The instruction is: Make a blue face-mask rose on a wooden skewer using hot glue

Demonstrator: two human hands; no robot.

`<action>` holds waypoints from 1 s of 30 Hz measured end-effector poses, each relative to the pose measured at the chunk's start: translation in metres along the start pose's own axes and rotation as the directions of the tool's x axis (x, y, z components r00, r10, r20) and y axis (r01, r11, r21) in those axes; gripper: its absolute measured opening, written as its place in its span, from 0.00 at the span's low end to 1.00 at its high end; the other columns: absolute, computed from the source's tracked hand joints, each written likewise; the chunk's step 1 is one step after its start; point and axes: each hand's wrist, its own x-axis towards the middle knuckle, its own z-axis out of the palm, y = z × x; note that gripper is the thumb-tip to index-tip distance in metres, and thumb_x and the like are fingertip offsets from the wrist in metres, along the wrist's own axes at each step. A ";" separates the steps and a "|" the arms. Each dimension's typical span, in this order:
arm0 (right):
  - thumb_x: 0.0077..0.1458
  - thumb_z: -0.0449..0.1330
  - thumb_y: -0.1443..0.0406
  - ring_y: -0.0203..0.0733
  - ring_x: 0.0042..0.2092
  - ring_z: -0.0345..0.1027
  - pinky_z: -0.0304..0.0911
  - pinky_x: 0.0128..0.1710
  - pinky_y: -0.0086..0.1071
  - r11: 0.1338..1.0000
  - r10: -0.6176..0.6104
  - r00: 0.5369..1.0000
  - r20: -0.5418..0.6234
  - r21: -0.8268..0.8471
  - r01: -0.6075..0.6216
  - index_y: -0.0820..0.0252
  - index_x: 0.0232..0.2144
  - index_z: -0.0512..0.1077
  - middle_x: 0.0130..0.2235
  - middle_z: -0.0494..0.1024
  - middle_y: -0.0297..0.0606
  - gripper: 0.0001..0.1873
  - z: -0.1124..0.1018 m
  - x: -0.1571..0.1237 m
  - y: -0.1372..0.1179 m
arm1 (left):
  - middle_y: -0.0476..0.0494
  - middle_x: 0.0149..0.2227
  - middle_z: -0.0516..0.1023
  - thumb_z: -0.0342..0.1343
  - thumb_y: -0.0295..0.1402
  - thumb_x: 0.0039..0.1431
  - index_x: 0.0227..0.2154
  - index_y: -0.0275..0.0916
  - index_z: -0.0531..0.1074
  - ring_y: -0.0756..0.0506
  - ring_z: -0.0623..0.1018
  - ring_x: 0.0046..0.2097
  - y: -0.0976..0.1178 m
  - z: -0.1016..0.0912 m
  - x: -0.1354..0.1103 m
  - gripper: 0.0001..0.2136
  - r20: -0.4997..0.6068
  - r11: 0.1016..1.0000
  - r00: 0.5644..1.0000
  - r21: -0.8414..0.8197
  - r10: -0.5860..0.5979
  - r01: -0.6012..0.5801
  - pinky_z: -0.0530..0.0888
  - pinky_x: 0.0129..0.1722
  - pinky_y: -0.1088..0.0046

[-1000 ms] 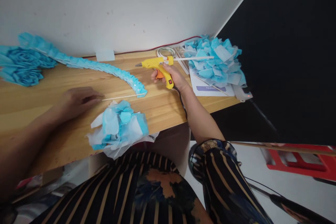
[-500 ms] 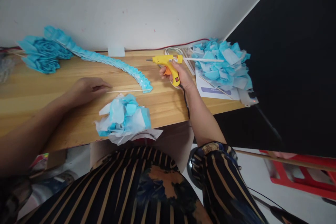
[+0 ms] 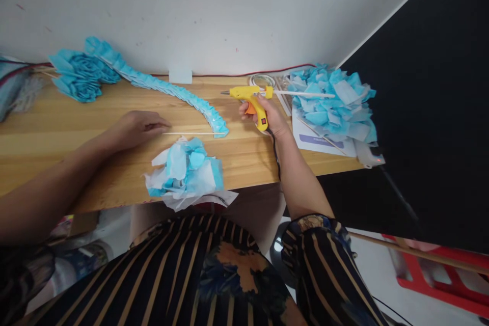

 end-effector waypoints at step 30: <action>0.50 0.63 0.37 0.51 0.37 0.80 0.77 0.30 0.41 0.999 -0.002 0.997 -0.082 0.042 0.006 0.53 0.33 0.73 0.30 0.82 0.38 0.28 -0.007 0.012 -0.002 | 0.40 0.39 0.84 0.51 0.46 0.67 0.43 0.38 0.81 0.44 0.80 0.39 -0.009 0.004 -0.001 0.19 -0.025 0.996 0.999 -0.080 0.037 -0.039 0.70 0.38 0.70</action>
